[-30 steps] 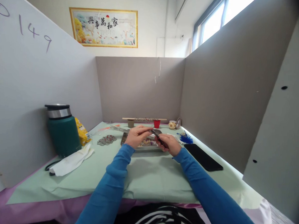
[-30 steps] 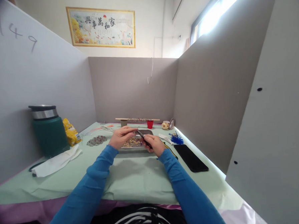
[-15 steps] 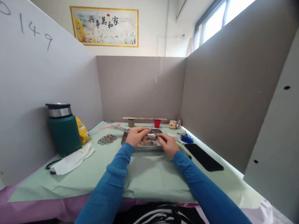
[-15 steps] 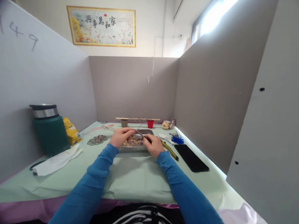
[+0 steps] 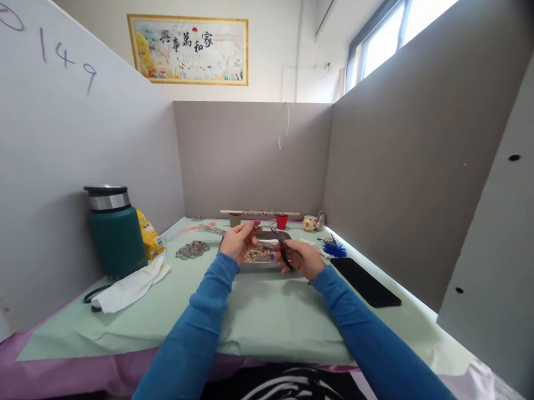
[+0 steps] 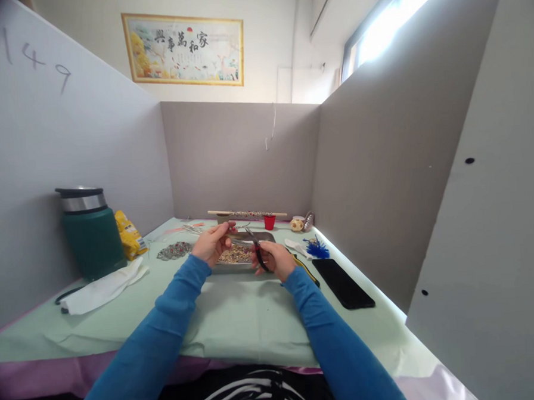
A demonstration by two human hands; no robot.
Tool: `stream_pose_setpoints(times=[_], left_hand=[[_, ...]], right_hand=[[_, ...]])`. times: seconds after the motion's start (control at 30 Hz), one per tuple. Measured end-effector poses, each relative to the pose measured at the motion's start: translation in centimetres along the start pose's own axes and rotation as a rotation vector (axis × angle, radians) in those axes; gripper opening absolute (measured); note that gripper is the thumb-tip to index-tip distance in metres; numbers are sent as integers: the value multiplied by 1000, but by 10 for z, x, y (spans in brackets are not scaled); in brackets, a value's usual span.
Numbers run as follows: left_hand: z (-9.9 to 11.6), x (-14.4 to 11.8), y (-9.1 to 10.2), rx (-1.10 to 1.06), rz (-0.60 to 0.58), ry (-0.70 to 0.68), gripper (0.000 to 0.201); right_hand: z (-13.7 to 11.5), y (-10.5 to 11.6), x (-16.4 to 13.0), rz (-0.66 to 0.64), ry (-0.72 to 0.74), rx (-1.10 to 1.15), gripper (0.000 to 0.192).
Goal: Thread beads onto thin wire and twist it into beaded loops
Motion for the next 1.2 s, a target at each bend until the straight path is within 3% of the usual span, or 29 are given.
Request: stream_pose_setpoints(times=[0.13, 0.47, 1.2], left_hand=[[-4, 1, -1, -65, -19, 46, 27], [-8, -2, -10, -46, -88, 93, 24], [-1, -5, -13, 123, -60, -37, 37]], right_hand=[[4, -9, -4, -112, -109, 167, 37], [2, -23, -9, -292, -111, 346, 37], [-1, -25, -9, -246, -54, 100, 32]])
Point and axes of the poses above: each hand's wrist, its own x-axis towards the middle knuckle, its own y-axis out of the back of the hand, z = x × y, the point moved 7 cm from there along x, towards the middle knuckle, and after that the axes turned 13 degrees about y, right-handed, at the moved point
